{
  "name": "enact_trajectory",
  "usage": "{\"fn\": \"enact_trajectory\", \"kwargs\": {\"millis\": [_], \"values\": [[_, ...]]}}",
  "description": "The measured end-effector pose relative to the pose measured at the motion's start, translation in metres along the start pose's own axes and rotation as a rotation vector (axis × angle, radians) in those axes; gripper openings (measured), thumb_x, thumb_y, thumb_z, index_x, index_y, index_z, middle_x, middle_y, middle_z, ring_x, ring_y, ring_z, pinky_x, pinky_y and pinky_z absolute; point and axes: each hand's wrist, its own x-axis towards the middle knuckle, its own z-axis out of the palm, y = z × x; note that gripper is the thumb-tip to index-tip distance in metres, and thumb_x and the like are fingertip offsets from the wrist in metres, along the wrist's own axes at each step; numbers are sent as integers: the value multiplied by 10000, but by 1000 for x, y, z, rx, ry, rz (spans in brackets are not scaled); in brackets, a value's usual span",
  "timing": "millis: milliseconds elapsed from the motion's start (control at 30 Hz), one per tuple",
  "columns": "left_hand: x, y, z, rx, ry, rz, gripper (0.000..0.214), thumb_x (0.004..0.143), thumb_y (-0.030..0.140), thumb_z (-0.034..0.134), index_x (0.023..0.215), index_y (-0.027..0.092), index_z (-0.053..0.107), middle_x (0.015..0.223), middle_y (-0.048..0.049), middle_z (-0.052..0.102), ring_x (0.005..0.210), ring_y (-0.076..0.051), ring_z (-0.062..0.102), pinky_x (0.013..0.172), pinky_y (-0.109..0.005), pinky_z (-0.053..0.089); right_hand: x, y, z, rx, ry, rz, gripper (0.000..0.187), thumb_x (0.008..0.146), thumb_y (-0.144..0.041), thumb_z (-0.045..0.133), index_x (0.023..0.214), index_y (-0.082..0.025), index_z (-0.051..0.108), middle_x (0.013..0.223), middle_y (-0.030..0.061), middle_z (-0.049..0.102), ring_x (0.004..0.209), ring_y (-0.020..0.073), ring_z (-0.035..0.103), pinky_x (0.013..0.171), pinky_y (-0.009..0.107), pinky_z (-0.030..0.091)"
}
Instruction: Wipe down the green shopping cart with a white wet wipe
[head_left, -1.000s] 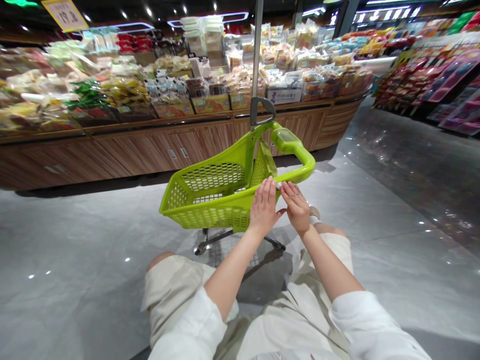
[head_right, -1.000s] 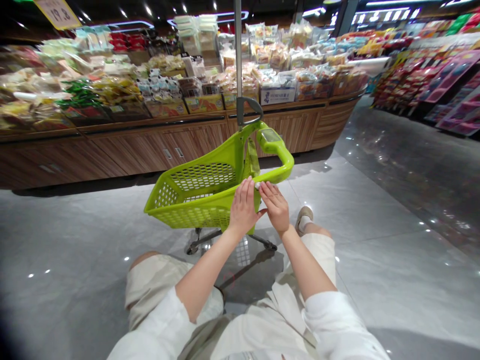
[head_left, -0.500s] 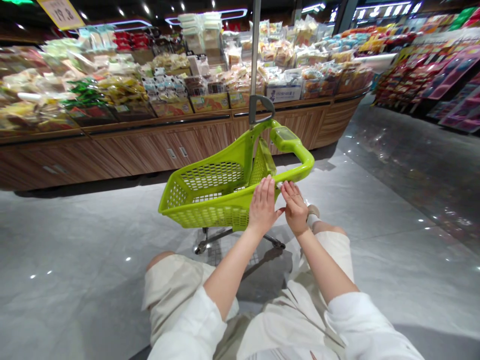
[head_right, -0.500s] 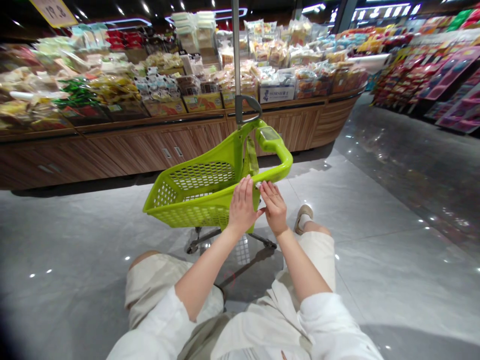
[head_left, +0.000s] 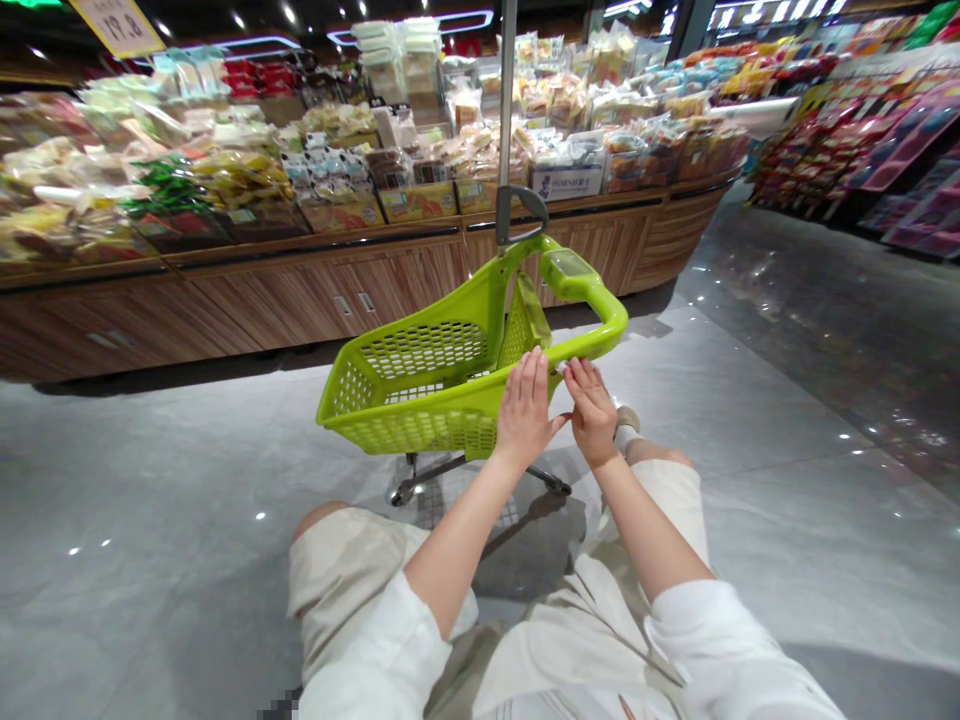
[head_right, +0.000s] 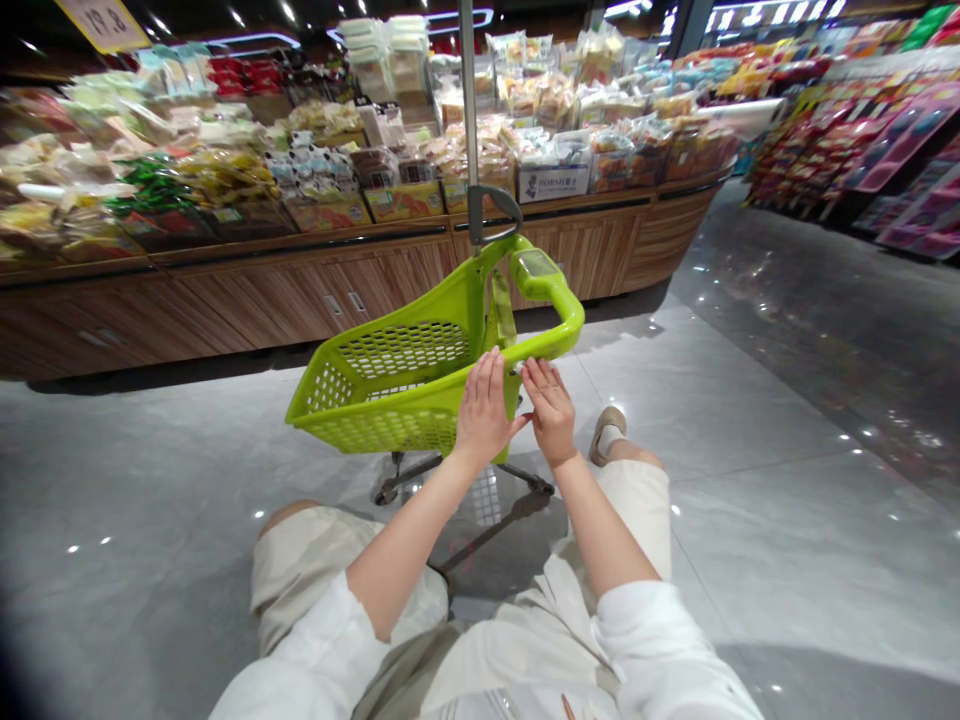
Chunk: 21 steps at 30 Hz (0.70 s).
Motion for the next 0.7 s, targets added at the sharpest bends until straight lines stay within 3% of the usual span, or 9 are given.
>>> {"fn": "enact_trajectory", "kwargs": {"millis": [100, 200, 267, 333, 400, 533, 600, 700], "values": [[0, -2, 0, -3, 14, 14, 1203, 707, 428, 833, 1558, 97, 49, 1556, -224, 365, 1493, -321, 278, 1208, -486, 312, 5, 4, -9, -23, 10, 3, 545, 990, -112, 332, 1492, -307, 415, 1483, 37, 511, 1408, 230, 431, 1183, 509, 371], [-1, -2, 2, -7, 17, 18, 1197, 712, 443, 825, 1559, 92, 55, 1560, -224, 356, 1494, -329, 272, 1211, -491, 303, 25, 13, -17, -52, 226, 125, 529, 999, -120, 307, 1467, -318, 457, 1510, 21, 480, 1427, 248, 399, 1197, 546, 323], [-1, -2, 2, -19, 17, 13, 1169, 734, 459, 801, 1559, 89, 60, 1570, -224, 339, 1497, -333, 259, 1213, -496, 292, 32, 16, -16, -53, 301, 166, 517, 1007, -139, 299, 1462, -319, 464, 1515, 19, 476, 1428, 253, 396, 1199, 550, 317], [-1, -2, 2, -44, 18, 18, 1117, 775, 493, 751, 1559, 87, 67, 1580, -224, 318, 1501, -334, 241, 1213, -509, 281, 27, 14, -10, -44, 246, 153, 522, 1009, -145, 278, 1477, -310, 441, 1515, 28, 475, 1433, 250, 387, 1199, 546, 322], [-1, -2, 0, -71, 18, 34, 1034, 830, 493, 681, 1559, 86, 71, 1587, -224, 302, 1509, -328, 220, 1212, -518, 272, 12, 9, -3, -12, 111, 87, 521, 1007, -150, 291, 1491, -293, 419, 1507, 46, 483, 1432, 247, 391, 1194, 537, 341], [-1, -5, -4, -85, -3, 60, 858, 908, 366, 554, 1561, 87, 73, 1600, -216, 281, 1521, -297, 188, 1215, -508, 262, -5, 5, -5, 0, -77, -43, 535, 989, -120, 352, 1490, -295, 424, 1450, 50, 548, 1394, 221, 452, 1177, 488, 392], [-1, -7, -5, -77, -12, 70, 806, 933, 341, 505, 1563, 89, 70, 1602, -213, 279, 1523, -288, 184, 1215, -504, 258, 4, 9, -14, -56, -19, 2, 555, 983, -96, 319, 1487, -302, 430, 1461, 40, 539, 1402, 219, 439, 1189, 500, 367], [-2, -7, -2, -67, -4, 69, 749, 976, 362, 431, 1568, 103, 52, 1602, -208, 287, 1525, -280, 182, 1212, -504, 256, 25, 18, -23, -126, 170, 135, 559, 978, -105, 282, 1480, -289, 445, 1509, 37, 483, 1433, 243, 385, 1199, 550, 318]]}}
